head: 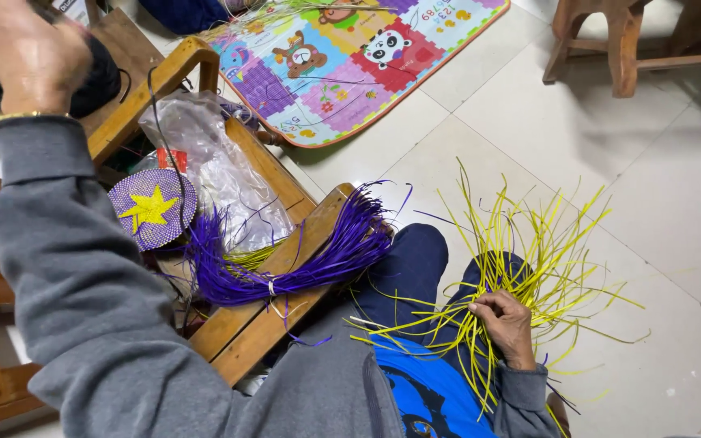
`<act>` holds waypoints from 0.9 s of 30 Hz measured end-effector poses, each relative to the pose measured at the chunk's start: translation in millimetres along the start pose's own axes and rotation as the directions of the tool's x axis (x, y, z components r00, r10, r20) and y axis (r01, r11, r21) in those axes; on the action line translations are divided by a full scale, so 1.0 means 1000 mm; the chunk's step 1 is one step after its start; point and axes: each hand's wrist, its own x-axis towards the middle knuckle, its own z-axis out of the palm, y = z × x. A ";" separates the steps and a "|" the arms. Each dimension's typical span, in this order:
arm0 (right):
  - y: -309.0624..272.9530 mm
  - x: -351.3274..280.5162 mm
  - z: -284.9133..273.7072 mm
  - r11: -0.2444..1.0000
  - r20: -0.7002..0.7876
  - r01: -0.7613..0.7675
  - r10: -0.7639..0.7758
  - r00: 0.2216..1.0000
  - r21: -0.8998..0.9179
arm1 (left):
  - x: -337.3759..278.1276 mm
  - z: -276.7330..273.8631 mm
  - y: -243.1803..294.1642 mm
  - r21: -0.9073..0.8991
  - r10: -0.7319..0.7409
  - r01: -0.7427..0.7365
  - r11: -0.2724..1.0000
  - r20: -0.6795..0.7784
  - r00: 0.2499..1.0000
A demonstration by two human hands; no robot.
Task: Weaving colored plastic strands together to form a circular decorative mat or basket base.
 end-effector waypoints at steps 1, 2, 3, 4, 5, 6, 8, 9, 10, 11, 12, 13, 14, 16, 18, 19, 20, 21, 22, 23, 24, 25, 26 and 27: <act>0.002 -0.003 0.000 1.000 -0.007 -0.020 0.020 1.000 0.000 | -0.002 0.000 0.007 -0.146 0.031 0.019 0.989 0.334 0.942; 0.003 0.000 -0.001 1.000 -0.013 -0.027 0.027 1.000 0.000 | -0.011 -0.013 0.044 -0.152 0.039 0.013 0.988 0.338 0.940; 0.004 0.000 -0.002 1.000 -0.001 -0.006 0.006 1.000 -0.018 | -0.020 -0.025 0.081 -0.241 -0.028 0.270 0.932 0.695 0.719; 0.005 0.001 -0.003 0.999 0.012 0.016 -0.015 1.000 -0.036 | -0.030 -0.037 0.118 -0.213 0.012 0.518 0.829 0.931 0.364; 0.006 0.003 -0.005 0.999 -0.002 -0.008 0.008 1.000 -0.036 | -0.053 -0.025 0.132 -0.217 0.031 0.506 0.835 0.936 0.350; 0.007 0.005 -0.006 0.999 0.021 0.002 -0.001 1.000 -0.046 | -0.077 -0.013 0.145 -0.347 0.143 0.416 0.841 0.883 0.447; 0.005 0.009 -0.009 0.998 0.033 -0.012 0.013 0.999 -0.058 | -0.123 0.010 0.170 -0.477 0.278 0.312 0.822 0.814 0.511; 0.003 0.010 -0.010 0.998 0.049 0.008 -0.005 0.999 -0.061 | -0.145 0.020 0.183 -0.525 0.293 0.358 0.772 0.794 0.533; 0.001 0.010 -0.011 0.998 0.066 0.028 -0.024 0.998 -0.064 | -0.168 0.029 0.194 -0.570 0.305 0.402 0.717 0.774 0.555; -0.007 0.011 -0.013 0.998 0.057 0.017 -0.013 0.998 -0.065 | -0.183 0.029 0.204 -0.574 0.317 0.399 0.715 0.775 0.547; -0.015 0.012 -0.015 0.998 0.073 0.017 -0.013 0.997 -0.058 | -0.198 0.028 0.214 -0.572 0.294 0.352 0.741 0.748 0.595; -0.023 0.015 -0.017 0.999 0.089 0.023 -0.019 0.996 -0.049 | -0.212 0.026 0.222 -0.567 0.272 0.303 0.766 0.714 0.646; -0.020 0.015 -0.018 0.999 0.079 0.017 -0.013 0.997 -0.049 | -0.214 0.013 0.236 -0.572 0.283 0.297 0.764 0.712 0.643; -0.014 0.016 -0.022 0.967 0.080 0.167 -0.155 0.985 -0.190 | -0.219 -0.015 0.262 -0.550 0.299 0.334 0.766 0.764 0.571; -0.022 0.019 -0.025 0.945 0.106 0.224 -0.203 0.973 -0.239 | -0.237 -0.021 0.279 -0.509 0.310 0.238 0.827 0.767 0.562; -0.027 0.021 -0.026 0.916 0.141 0.286 -0.255 0.956 -0.282 | -0.245 -0.025 0.287 -0.455 0.310 0.140 0.879 0.770 0.557; -0.033 0.021 -0.024 0.916 0.140 0.284 -0.254 0.957 -0.282 | -0.258 -0.021 0.290 -0.457 0.313 0.138 0.879 0.770 0.556; -0.040 0.023 -0.022 0.946 0.175 0.279 -0.251 0.952 -0.166 | -0.269 -0.016 0.293 -0.423 0.304 0.071 0.903 0.748 0.590; -0.048 0.024 -0.019 0.963 0.209 0.267 -0.252 0.945 -0.048 | -0.281 -0.011 0.296 -0.384 0.297 0.005 0.924 0.723 0.623; -0.045 0.025 -0.015 0.962 0.202 0.268 -0.253 0.946 -0.051 | -0.294 -0.005 0.295 -0.388 0.303 0.000 0.922 0.719 0.626; -0.043 0.027 -0.012 0.957 0.217 0.291 -0.284 0.934 0.000 | -0.308 0.001 0.294 -0.466 0.345 -0.020 0.884 0.625 0.700; -0.040 0.025 -0.009 0.951 0.234 0.306 -0.309 0.922 0.051 | -0.324 0.006 0.294 -0.540 0.377 -0.043 0.841 0.527 0.761; -0.036 0.024 -0.005 0.952 0.231 0.302 -0.305 0.924 0.046 | -0.330 0.008 0.294 -0.545 0.382 -0.044 0.837 0.526 0.759; -0.033 0.024 -0.001 0.961 0.259 0.255 -0.274 0.926 0.106 | -0.336 0.010 0.294 -0.581 0.436 -0.113 0.806 0.453 0.777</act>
